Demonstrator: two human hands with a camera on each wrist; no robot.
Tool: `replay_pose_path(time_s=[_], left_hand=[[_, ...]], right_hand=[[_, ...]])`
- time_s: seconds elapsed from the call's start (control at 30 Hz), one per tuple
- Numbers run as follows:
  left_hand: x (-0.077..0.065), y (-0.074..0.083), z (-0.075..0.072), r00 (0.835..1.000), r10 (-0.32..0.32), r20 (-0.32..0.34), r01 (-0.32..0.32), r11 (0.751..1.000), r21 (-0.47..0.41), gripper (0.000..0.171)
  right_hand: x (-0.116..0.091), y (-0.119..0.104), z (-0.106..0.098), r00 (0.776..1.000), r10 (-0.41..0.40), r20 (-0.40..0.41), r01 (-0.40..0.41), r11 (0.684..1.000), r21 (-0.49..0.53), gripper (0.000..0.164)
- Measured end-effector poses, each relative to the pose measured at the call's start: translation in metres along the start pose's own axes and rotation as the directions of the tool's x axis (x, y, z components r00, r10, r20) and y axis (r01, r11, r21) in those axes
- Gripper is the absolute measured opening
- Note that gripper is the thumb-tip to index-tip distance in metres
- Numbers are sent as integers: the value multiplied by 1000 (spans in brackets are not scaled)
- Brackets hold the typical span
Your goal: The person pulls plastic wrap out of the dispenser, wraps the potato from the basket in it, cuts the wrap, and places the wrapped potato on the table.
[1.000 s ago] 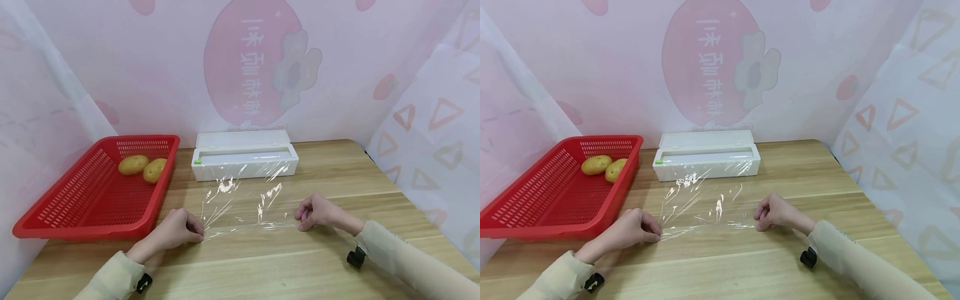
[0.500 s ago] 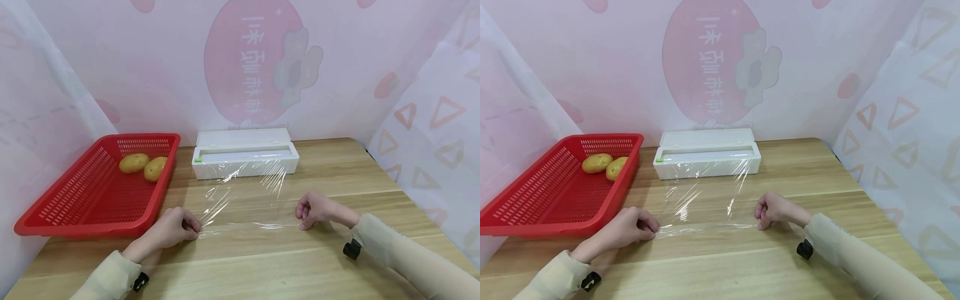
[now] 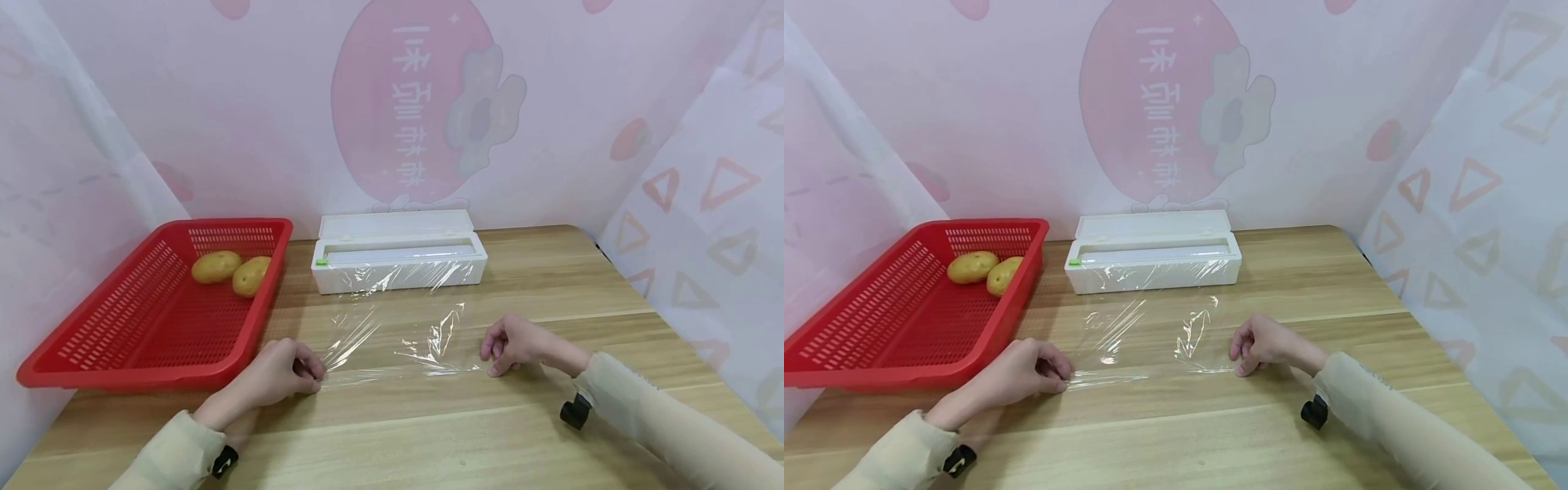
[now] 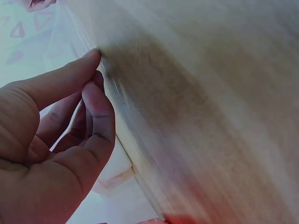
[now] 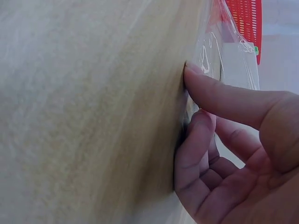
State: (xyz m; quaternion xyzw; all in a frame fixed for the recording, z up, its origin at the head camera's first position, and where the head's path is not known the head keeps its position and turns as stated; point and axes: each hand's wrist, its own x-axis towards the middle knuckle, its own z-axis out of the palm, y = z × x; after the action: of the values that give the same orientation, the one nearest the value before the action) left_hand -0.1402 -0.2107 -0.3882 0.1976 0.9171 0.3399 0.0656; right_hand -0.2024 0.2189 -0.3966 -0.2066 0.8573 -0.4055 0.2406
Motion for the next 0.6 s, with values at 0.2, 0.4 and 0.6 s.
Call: replay_pose_path(time_s=[0.2,0.4,0.6], left_hand=[[1,1,0,1000,6,8,-6,1000,-4,18],[1,1,0,1000,7,11,-7,1000,6,18],[2,-1,1,1000,10,9,-10,1000,9,17]], right_hand=[[-2,2,-2,1000,-18,12,18,1000,0,16],[-2,1,0,999,24,-42,-26,999,-39,23],[1,3,7,994,34,-107,-40,998,-58,17]])
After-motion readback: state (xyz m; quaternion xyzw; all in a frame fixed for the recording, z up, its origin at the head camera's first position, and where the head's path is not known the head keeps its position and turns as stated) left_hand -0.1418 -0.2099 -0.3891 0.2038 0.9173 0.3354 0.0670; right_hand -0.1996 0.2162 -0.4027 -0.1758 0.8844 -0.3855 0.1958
